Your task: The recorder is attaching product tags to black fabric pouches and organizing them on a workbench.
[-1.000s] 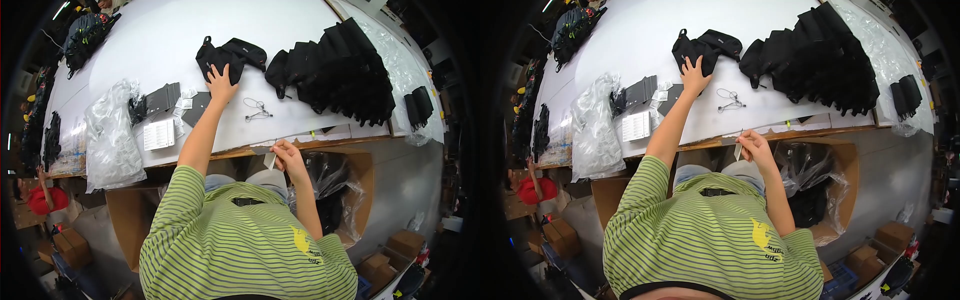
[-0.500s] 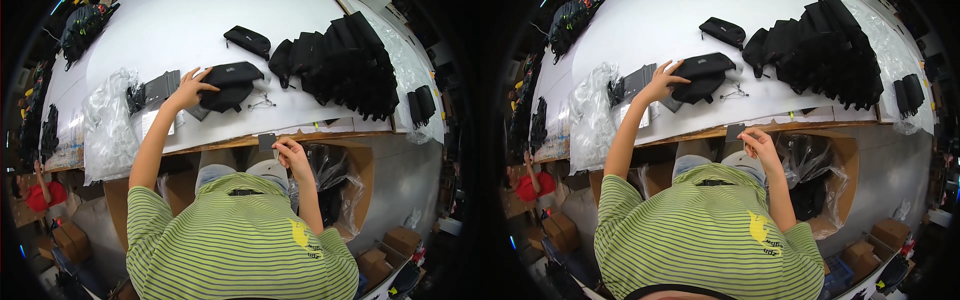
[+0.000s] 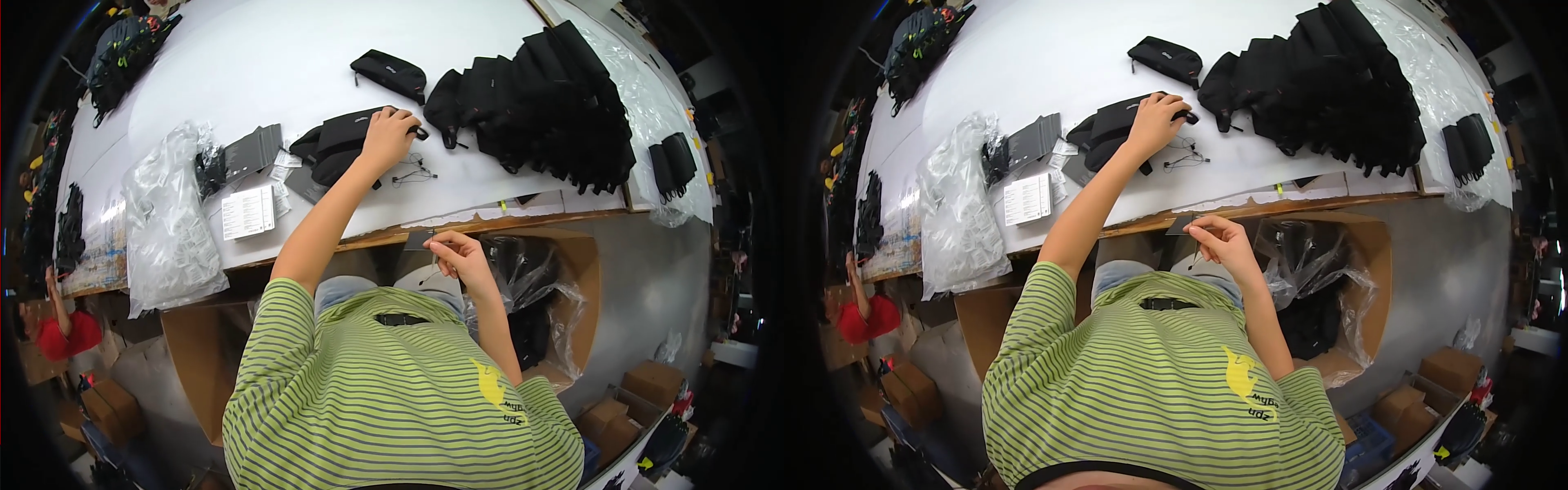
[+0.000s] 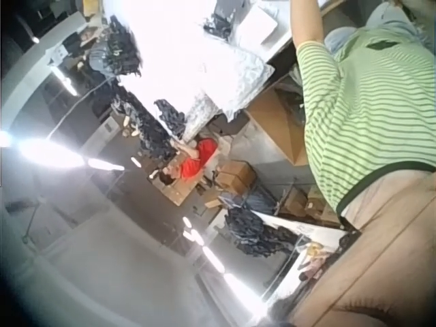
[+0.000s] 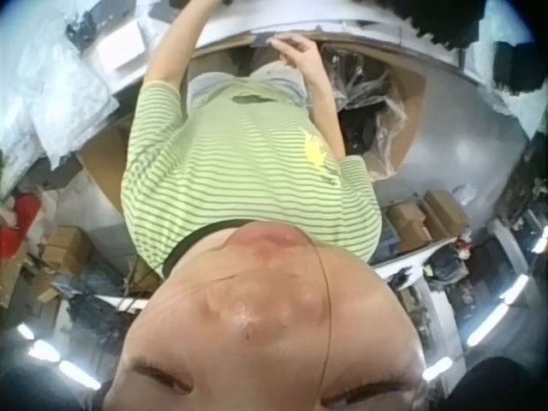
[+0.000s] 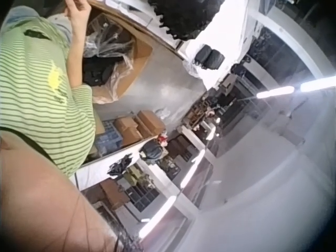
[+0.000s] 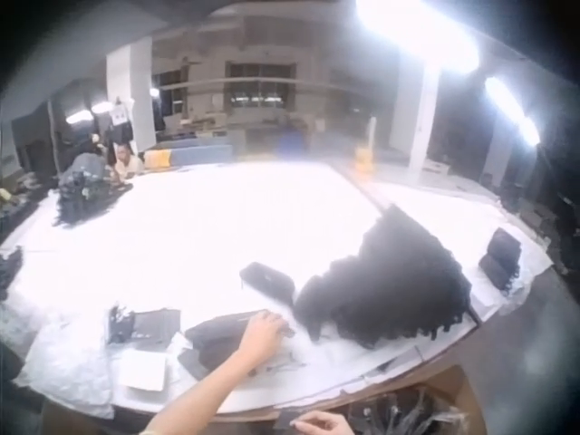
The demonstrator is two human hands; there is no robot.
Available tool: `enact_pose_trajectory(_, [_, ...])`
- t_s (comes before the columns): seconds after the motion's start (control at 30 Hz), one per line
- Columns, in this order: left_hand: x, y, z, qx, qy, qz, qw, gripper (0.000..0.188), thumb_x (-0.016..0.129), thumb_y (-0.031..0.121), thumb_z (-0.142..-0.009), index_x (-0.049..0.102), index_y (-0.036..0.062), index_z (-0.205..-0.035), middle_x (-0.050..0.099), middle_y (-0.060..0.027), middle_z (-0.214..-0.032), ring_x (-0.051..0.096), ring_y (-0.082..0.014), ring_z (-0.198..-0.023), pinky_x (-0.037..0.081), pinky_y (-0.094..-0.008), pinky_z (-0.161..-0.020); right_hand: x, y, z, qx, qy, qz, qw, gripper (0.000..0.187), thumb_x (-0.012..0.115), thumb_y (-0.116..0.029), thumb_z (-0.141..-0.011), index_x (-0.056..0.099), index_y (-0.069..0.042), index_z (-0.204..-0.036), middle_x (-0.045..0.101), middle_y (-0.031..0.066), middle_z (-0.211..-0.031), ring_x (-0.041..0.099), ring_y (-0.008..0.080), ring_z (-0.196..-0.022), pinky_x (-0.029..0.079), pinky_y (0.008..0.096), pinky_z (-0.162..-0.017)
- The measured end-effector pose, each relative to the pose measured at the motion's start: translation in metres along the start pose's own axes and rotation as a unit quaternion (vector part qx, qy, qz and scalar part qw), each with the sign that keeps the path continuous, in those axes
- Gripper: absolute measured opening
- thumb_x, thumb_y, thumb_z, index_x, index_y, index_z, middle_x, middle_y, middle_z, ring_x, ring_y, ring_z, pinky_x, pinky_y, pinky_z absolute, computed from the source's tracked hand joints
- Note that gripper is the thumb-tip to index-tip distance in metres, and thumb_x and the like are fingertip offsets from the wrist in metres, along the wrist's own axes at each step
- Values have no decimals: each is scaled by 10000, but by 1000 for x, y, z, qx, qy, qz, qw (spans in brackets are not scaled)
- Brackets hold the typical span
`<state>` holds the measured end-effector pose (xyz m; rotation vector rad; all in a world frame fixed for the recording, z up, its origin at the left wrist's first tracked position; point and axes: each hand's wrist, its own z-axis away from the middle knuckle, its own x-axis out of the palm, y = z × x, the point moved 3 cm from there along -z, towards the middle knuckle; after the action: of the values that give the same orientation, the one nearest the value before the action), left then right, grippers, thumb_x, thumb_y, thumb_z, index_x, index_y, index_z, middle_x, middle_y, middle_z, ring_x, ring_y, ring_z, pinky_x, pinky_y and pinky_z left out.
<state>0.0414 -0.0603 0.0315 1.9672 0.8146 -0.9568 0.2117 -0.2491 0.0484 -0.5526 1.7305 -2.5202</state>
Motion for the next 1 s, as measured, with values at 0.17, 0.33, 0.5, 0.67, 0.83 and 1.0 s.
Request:
enact_pose_trajectory(0.17, [-23, 14, 25, 13, 10, 168, 986, 146, 643, 103, -762, 666, 84, -905, 629, -49, -1020, 528, -278, -986, 430, -383, -899, -7, -5, 1, -25, 48, 31, 998, 116, 634, -104, -877, 674, -6, -924, 612, -12, -673, 453, 15, -472, 289, 170, -406])
enact_pose_trajectory(0.33, [-69, 40, 85, -103, 141, 160, 972, 167, 741, 54, -655, 622, 56, -772, 572, -57, -807, 509, -228, -796, 392, -328, -672, 7, -11, -24, -55, 100, 118, 986, 146, 651, -167, -864, 684, -38, -924, 484, -42, -539, 385, 26, -474, 272, 212, -441])
enact_pose_trajectory(0.5, [-60, 46, 133, -210, 77, 307, 925, 108, 725, 44, -690, 638, 5, -742, 530, -49, -684, 465, -160, -670, 378, -282, -627, 29, -23, -47, -148, 132, 286, 938, 127, 679, -179, -837, 691, -59, -877, 424, -31, -501, 333, 36, -476, 249, 235, -449])
enact_pose_trajectory(0.67, [-67, 49, 152, -284, 89, 404, 865, 132, 679, 1, -728, 680, -25, -857, 500, -15, -700, 443, -99, -665, 371, -227, -621, 43, -31, -41, -159, 66, 345, 923, 132, 676, -153, -817, 687, -50, -898, 484, 41, -525, 386, 85, -466, 301, 252, -454])
enact_pose_trajectory(0.83, [-73, 50, 155, -281, 92, 392, 871, 124, 665, -23, -738, 683, -22, -861, 504, -11, -736, 448, -93, -671, 381, -224, -631, 52, -24, -37, -214, 59, 366, 904, 140, 667, -131, -811, 680, -33, -911, 583, 84, -614, 479, 129, -485, 381, 268, -486])
enact_pose_trajectory(1.0, [-73, 46, 158, -245, 97, 435, 861, 98, 665, -20, -750, 671, -28, -847, 504, -16, -766, 463, -95, -698, 390, -221, -650, 55, -22, -36, -215, 52, 371, 902, 135, 663, -123, -817, 679, -25, -909, 612, 85, -650, 518, 125, -508, 408, 268, -502])
